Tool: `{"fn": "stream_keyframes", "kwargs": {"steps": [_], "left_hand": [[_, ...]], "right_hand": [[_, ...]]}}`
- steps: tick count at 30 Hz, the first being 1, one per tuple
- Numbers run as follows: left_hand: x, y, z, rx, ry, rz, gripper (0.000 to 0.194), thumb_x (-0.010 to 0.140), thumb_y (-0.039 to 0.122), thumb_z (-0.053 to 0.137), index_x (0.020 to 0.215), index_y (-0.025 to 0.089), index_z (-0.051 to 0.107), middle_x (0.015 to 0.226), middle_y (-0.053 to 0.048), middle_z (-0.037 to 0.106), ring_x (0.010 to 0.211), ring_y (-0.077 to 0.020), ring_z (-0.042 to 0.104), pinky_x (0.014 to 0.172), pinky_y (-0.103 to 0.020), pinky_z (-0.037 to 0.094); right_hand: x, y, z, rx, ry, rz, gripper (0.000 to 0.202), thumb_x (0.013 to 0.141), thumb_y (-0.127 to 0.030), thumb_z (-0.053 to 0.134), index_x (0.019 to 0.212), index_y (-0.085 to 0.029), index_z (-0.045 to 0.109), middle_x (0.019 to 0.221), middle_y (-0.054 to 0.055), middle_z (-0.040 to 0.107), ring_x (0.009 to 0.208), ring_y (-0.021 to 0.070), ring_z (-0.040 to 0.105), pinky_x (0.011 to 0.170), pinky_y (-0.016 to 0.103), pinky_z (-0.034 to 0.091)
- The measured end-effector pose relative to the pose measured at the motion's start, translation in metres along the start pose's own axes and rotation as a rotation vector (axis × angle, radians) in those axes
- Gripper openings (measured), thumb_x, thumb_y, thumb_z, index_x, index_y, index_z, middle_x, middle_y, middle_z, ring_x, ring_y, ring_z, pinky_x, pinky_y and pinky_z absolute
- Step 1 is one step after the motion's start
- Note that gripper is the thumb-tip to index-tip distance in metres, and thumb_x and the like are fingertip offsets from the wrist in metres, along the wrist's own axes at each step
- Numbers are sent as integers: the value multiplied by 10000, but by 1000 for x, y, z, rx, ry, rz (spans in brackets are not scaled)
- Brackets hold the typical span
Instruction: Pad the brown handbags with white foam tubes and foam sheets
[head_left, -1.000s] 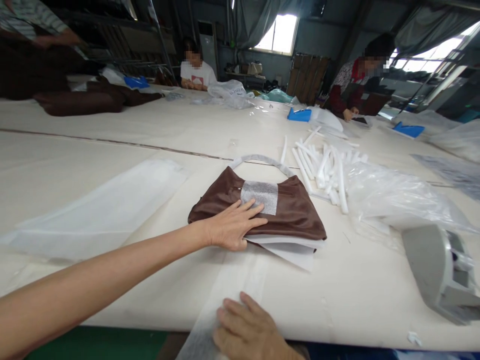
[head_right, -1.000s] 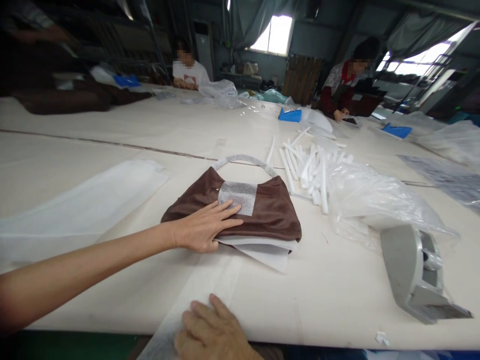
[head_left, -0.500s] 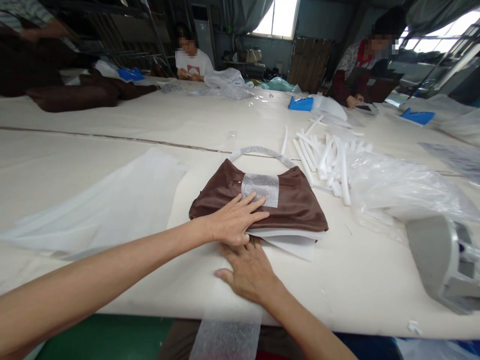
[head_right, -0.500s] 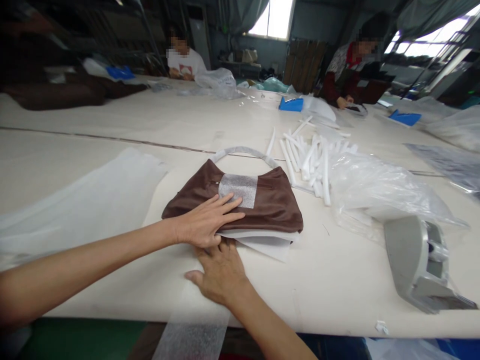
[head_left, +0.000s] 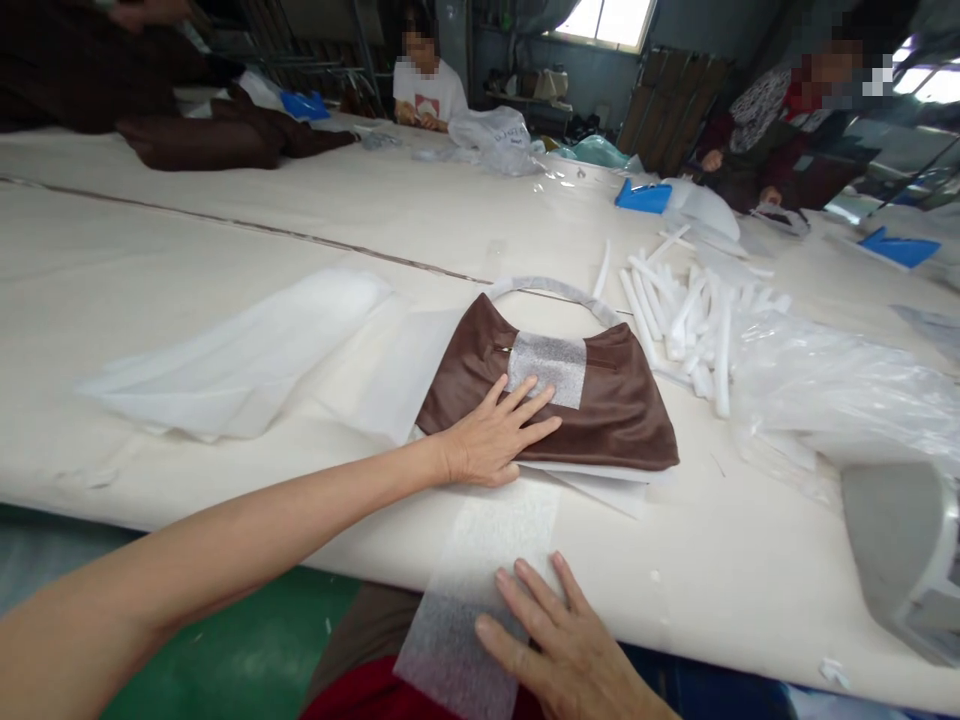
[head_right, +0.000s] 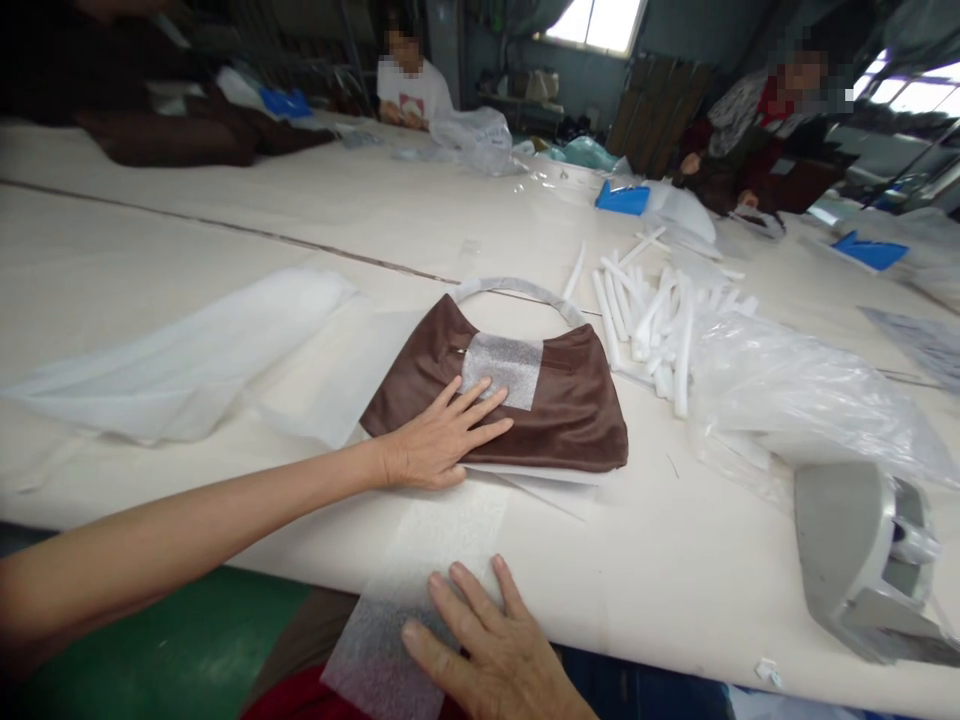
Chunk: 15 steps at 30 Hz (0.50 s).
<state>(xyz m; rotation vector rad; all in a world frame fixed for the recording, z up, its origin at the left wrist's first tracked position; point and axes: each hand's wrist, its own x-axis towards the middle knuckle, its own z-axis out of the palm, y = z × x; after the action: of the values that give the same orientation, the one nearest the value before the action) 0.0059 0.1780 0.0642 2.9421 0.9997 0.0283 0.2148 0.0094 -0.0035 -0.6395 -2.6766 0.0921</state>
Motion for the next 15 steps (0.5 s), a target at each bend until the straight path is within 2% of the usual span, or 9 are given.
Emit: {"fn": "stream_keyframes", "kwargs": {"steps": [3, 6, 8, 10, 13, 15], "left_hand": [[-2, 0, 1, -6, 21, -5, 839, 729, 228, 620, 1513, 200, 323, 1631, -185, 128, 1502, -409, 46, 1168, -659, 81], [-3, -1, 3, -17, 49, -9, 843, 713, 192, 613, 1507, 201, 331, 1634, -177, 121, 1506, -397, 35, 1175, -654, 75], [-5, -3, 4, -49, 41, -8, 872, 694, 179, 618, 1513, 207, 322, 1636, -170, 112, 1510, -383, 19, 1180, -657, 60], [-5, -6, 6, -103, 17, -11, 901, 670, 188, 635, 1516, 208, 324, 1638, -165, 98, 1510, -382, 11, 1181, -666, 55], [-7, -15, 9, -202, 0, 0, 900, 694, 243, 668, 1523, 222, 316, 1641, -153, 81, 1505, -402, 24, 1170, -696, 46], [-9, -23, 13, -279, 24, 42, 874, 770, 315, 657, 1545, 227, 264, 1641, -150, 94, 1503, -405, 67, 1173, -693, 62]], "right_hand": [[16, 2, 9, -42, 155, 10, 375, 964, -170, 435, 1296, -241, 595, 1385, 50, 584, 1364, 247, 461, 1185, 567, 281], [35, 7, 6, 10, 335, -35, 244, 987, -148, 437, 1029, -194, 673, 1070, 14, 736, 1147, 138, 629, 1224, 429, 261], [43, 15, -8, 67, 438, -19, 195, 991, -150, 468, 966, -190, 657, 935, -2, 750, 989, 99, 682, 1204, 333, 315], [50, 30, -31, 150, 497, 26, 212, 1020, -172, 428, 1006, -189, 638, 925, 7, 745, 920, 95, 693, 1141, 282, 397], [72, 65, -66, 290, 525, 121, 279, 1051, -246, 362, 1055, -175, 631, 924, 41, 719, 892, 127, 672, 995, 298, 489], [92, 93, -79, 347, 531, 264, 245, 1028, -293, 449, 968, -188, 662, 844, 30, 683, 823, 146, 631, 833, 290, 509]]}}
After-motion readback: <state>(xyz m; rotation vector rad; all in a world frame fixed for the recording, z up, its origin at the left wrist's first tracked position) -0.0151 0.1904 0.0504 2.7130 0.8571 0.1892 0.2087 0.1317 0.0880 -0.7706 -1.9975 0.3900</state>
